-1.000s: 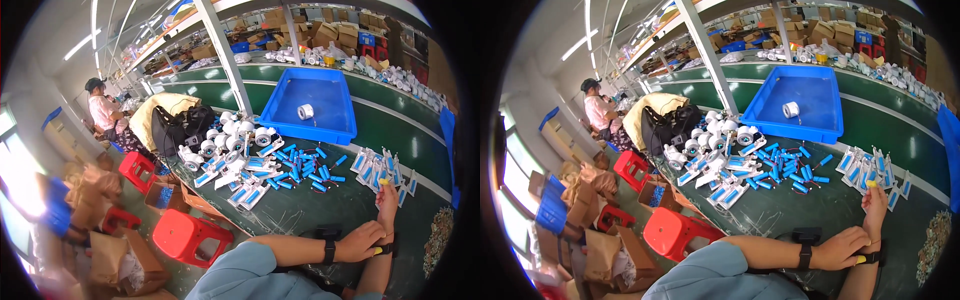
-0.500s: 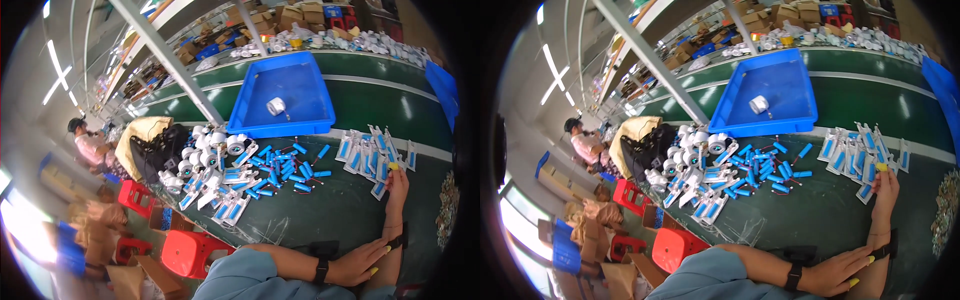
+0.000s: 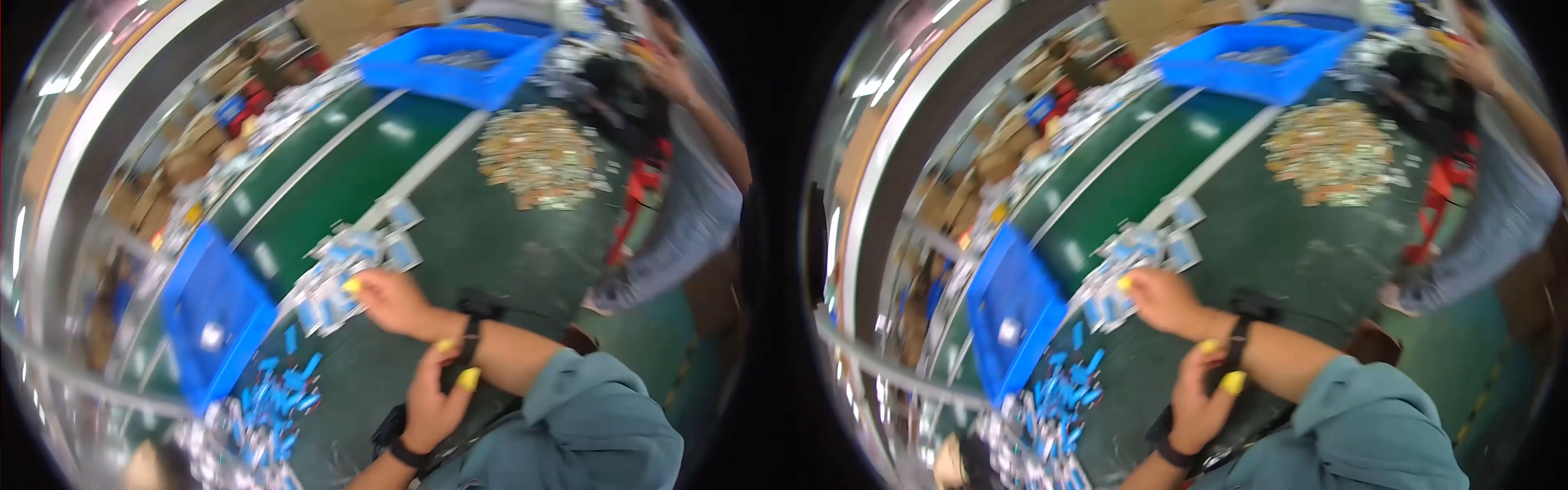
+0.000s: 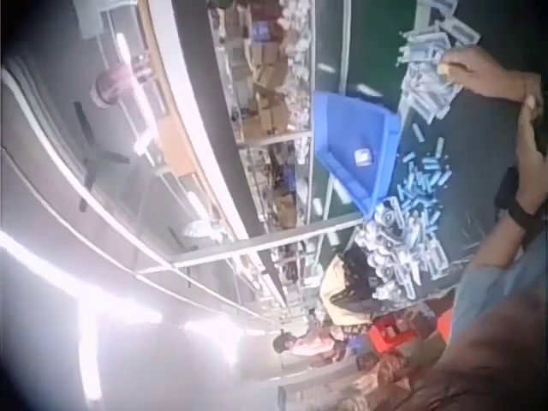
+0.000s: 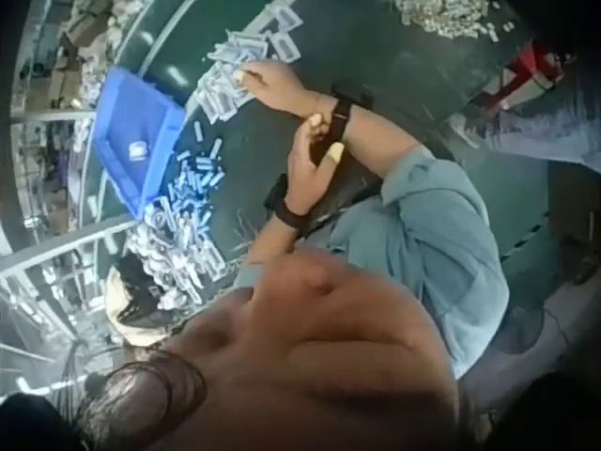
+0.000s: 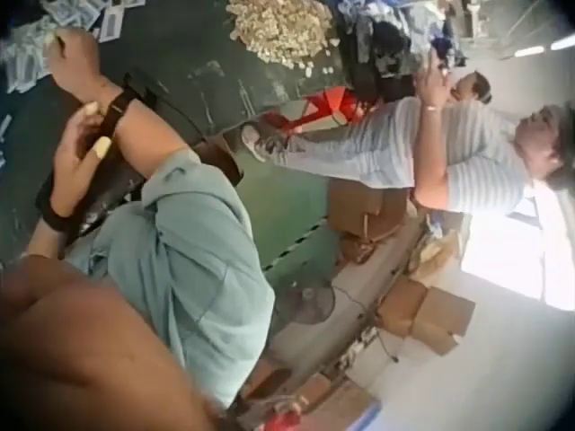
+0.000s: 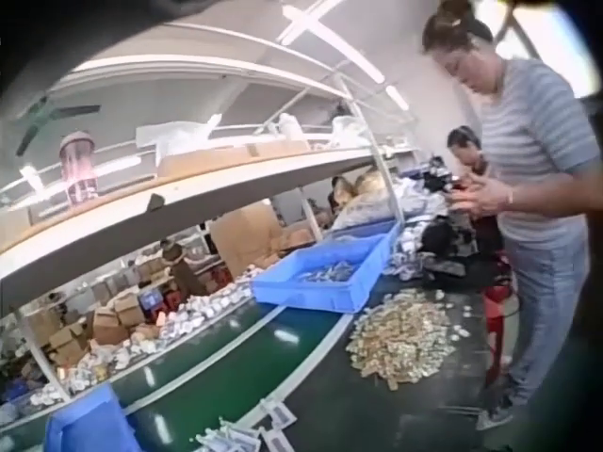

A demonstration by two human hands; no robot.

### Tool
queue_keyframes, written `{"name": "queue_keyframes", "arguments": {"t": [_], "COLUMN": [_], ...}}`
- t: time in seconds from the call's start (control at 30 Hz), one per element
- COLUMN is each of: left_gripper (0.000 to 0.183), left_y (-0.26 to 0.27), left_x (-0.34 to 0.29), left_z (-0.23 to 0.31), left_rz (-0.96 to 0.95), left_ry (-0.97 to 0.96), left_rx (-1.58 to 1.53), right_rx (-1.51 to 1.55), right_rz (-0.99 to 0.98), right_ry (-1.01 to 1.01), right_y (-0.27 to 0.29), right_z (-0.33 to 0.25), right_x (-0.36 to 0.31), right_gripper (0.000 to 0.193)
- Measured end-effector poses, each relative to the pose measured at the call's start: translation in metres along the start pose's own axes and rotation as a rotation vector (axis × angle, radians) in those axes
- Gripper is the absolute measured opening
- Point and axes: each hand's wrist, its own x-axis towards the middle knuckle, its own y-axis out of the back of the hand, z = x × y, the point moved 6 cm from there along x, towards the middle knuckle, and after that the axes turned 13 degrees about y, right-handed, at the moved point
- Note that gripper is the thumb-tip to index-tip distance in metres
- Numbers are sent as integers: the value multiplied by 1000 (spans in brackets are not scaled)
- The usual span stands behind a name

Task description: The person assembles electronic devices by connecting wires to circuit boards, fitting the boards into white plastic housings, and pressing the components together. They also pick up batteries and battery holders, join them together, and place the completed units back onto the table.

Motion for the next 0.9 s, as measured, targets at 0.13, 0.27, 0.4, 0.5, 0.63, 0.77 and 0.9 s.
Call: {"name": "queue_keyframes", "arguments": {"t": [0.13, 0.27, 0.4, 0.5, 0.63, 0.77, 0.9], "left_gripper": [54, 35, 29, 21, 15, 13, 14], "left_y": [0, -6, -7, -5, 13, 32, 39], "left_x": [8, 3, -3, -4, 7, 19, 30], "left_z": [-14, -7, -4, -5, -7, -10, -14], "left_rz": [-140, -167, -102, 37, 341, 422, 415], "left_ry": [140, 104, 37, 29, 32, -7, -68], "left_rx": [-337, -154, -163, -260, -141, -34, -248], "right_rx": [-181, -130, -106, -89, -37, 78, -1], "right_rz": [60, -61, -42, -52, -64, -32, 132], "right_ry": [197, 237, 263, 274, 200, -184, -179], "right_y": [10, 5, 1, -5, -17, -25, -30], "right_z": [-15, -37, -47, -52, -36, 4, 27], "right_x": [0, -1, -1, 2, -5, -14, -15], "right_gripper": [11, 10, 9, 8, 12, 18, 23]}}
